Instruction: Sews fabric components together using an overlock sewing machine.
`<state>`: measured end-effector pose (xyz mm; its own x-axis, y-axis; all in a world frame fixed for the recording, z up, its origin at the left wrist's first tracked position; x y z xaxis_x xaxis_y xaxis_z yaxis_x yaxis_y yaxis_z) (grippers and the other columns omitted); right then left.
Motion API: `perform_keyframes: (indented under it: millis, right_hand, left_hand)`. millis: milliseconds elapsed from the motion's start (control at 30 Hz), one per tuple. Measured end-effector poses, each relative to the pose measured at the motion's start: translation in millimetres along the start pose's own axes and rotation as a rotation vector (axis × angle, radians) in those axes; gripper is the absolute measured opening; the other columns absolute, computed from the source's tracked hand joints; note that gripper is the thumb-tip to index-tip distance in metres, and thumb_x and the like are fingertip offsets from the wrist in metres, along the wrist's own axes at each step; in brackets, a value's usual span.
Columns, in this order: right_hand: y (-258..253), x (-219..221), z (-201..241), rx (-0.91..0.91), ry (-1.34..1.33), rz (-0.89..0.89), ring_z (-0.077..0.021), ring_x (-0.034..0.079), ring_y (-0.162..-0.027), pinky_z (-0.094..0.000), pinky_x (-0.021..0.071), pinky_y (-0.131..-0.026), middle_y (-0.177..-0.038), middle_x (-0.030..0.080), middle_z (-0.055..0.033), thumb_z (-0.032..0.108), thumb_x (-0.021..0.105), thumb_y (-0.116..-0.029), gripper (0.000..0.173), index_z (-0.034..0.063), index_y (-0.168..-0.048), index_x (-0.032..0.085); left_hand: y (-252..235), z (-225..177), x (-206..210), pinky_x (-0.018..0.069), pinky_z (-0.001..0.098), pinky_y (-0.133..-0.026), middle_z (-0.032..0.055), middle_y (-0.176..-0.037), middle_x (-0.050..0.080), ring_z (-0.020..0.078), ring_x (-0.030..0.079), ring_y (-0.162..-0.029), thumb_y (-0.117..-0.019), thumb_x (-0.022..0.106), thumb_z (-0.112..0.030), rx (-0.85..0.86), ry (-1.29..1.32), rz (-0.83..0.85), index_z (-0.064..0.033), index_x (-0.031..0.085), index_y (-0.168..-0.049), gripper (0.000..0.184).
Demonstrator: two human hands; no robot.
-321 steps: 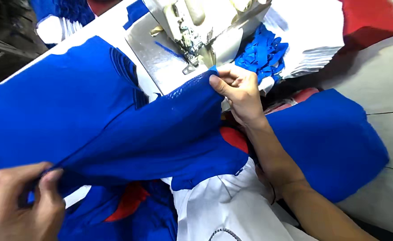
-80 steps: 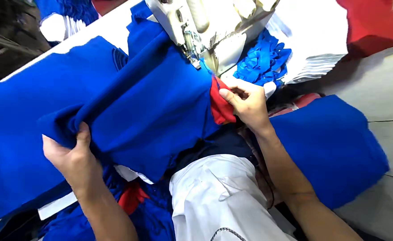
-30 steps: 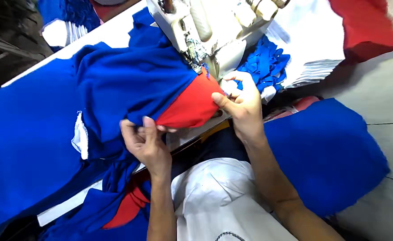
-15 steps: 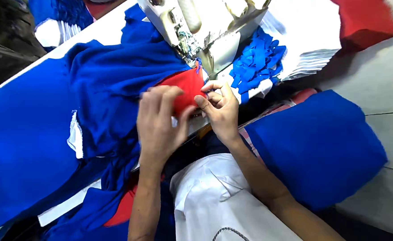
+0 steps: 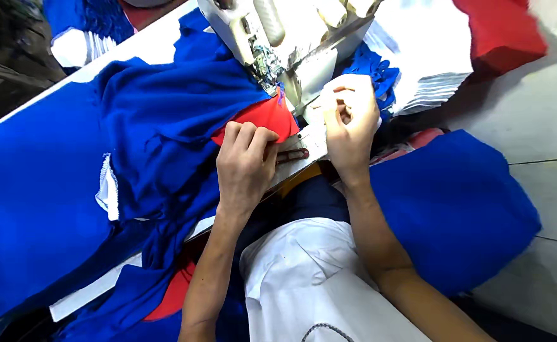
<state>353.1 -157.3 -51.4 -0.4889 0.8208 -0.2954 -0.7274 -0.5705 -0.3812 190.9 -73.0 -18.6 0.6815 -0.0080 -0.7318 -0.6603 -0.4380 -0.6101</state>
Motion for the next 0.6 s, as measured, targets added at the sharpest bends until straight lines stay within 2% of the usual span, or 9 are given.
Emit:
perform_keyframes:
  millis: [67, 133, 167, 267, 333, 367, 467, 533, 600]
  right_hand:
    - [-1, 14, 8, -0.002, 0.025, 0.073, -0.0097, 0.054, -0.061, -0.0243, 0.0422, -0.049, -0.084, 0.063, -0.0026, 0.026, 0.059, -0.1043, 0.031, 0.0063, -0.128, 0.055]
    - [-9, 33, 8, 0.001, 0.097, 0.124, -0.0084, 0.057, -0.062, -0.0279, 0.0467, -0.054, -0.083, 0.066, 0.0030, 0.040, 0.070, -0.0967, 0.043, 0.0118, -0.128, 0.060]
    - [-15, 41, 7, -0.003, 0.142, 0.128, -0.0078, 0.057, -0.062, -0.0289, 0.0479, -0.056, -0.082, 0.066, 0.0047, 0.041, 0.073, -0.0933, 0.042, 0.0142, -0.124, 0.064]
    - [-29, 44, 1, -0.023, 0.183, 0.052, -0.0057, 0.061, -0.063, -0.0307, 0.0493, -0.059, -0.071, 0.066, 0.0070, 0.027, 0.069, -0.0927, 0.013, 0.0161, -0.098, 0.073]
    - [-35, 37, -3, -0.057, 0.163, -0.033, -0.0057, 0.057, -0.061, -0.0292, 0.0463, -0.056, -0.068, 0.062, 0.0052, 0.016, 0.063, -0.0931, 0.012, 0.0131, -0.084, 0.071]
    - [-36, 33, -7, -0.065, 0.158, -0.068, -0.0057, 0.058, -0.060, -0.0286, 0.0465, -0.055, -0.068, 0.063, 0.0046, 0.015, 0.062, -0.0946, 0.014, 0.0116, -0.084, 0.072]
    - [-37, 20, -21, -0.040, 0.173, -0.096, -0.0042, 0.067, -0.061, -0.0270, 0.0552, -0.057, -0.072, 0.071, 0.0049, 0.018, 0.059, -0.1007, 0.015, 0.0102, -0.101, 0.071]
    - [-27, 20, -30, 0.066, 0.098, 0.041, -0.0053, 0.066, -0.061, -0.0270, 0.0546, -0.056, -0.074, 0.072, 0.0046, 0.024, 0.052, -0.1069, 0.022, 0.0106, -0.106, 0.069]
    - [-3, 27, -32, 0.207, -0.038, 0.254, -0.0104, 0.060, -0.056, -0.0274, 0.0492, -0.050, -0.074, 0.069, -0.0003, 0.034, 0.044, -0.1103, 0.034, 0.0104, -0.105, 0.068]
  left_hand:
    - [-2, 0, 2, 0.0485, 0.0363, -0.077, 0.0100, -0.087, 0.062, 0.0269, 0.060, -0.089, -0.0878, 0.077, -0.011, 0.002, -0.008, 0.026, -0.0048, 0.070, -0.091, 0.010]
    - [-3, -1, 5, 0.0481, 0.0385, -0.077, 0.0098, -0.088, 0.061, 0.0279, 0.059, -0.090, -0.0892, 0.078, -0.015, 0.004, -0.022, 0.061, -0.0053, 0.068, -0.090, 0.014]
    - [-3, -1, 6, 0.0480, 0.0387, -0.076, 0.0093, -0.087, 0.061, 0.0277, 0.059, -0.089, -0.0898, 0.077, -0.016, 0.003, -0.032, 0.068, -0.0059, 0.068, -0.090, 0.014]
    - [-4, -1, 7, 0.0467, 0.0384, -0.073, 0.0078, -0.084, 0.061, 0.0268, 0.058, -0.086, -0.0926, 0.074, -0.017, 0.001, -0.052, 0.080, -0.0067, 0.069, -0.090, 0.012]
    - [-4, -1, 9, 0.0466, 0.0393, -0.073, 0.0079, -0.085, 0.062, 0.0274, 0.059, -0.087, -0.0910, 0.071, -0.013, 0.005, -0.059, 0.097, -0.0065, 0.070, -0.091, 0.006]
    - [-3, -1, 10, 0.0463, 0.0394, -0.073, 0.0080, -0.085, 0.062, 0.0273, 0.059, -0.086, -0.0911, 0.072, -0.013, 0.004, -0.056, 0.102, -0.0065, 0.070, -0.092, 0.007]
    - [-4, 2, 7, 0.0474, 0.0369, -0.072, 0.0065, -0.087, 0.065, 0.0240, 0.059, -0.084, -0.0939, 0.070, -0.014, -0.034, -0.015, 0.083, -0.0073, 0.072, -0.100, 0.009]
    - [-5, 5, 3, 0.0473, 0.0344, -0.070, 0.0052, -0.087, 0.068, 0.0210, 0.060, -0.081, -0.0974, 0.068, -0.015, -0.064, 0.020, 0.061, -0.0081, 0.073, -0.108, 0.014]
    - [-6, 6, 0, 0.0470, 0.0331, -0.069, 0.0044, -0.087, 0.070, 0.0193, 0.060, -0.079, -0.0981, 0.068, -0.016, -0.082, 0.041, 0.041, -0.0090, 0.075, -0.112, 0.017]
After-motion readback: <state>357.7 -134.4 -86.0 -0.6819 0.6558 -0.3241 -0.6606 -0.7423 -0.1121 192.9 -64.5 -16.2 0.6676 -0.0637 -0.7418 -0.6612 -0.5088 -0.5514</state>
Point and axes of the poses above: each hand's wrist, its own y-axis away from the middle knuckle, its own x-axis out of the palm, z = x × y, the point moved 10 cm from there along -y, towards the middle knuckle
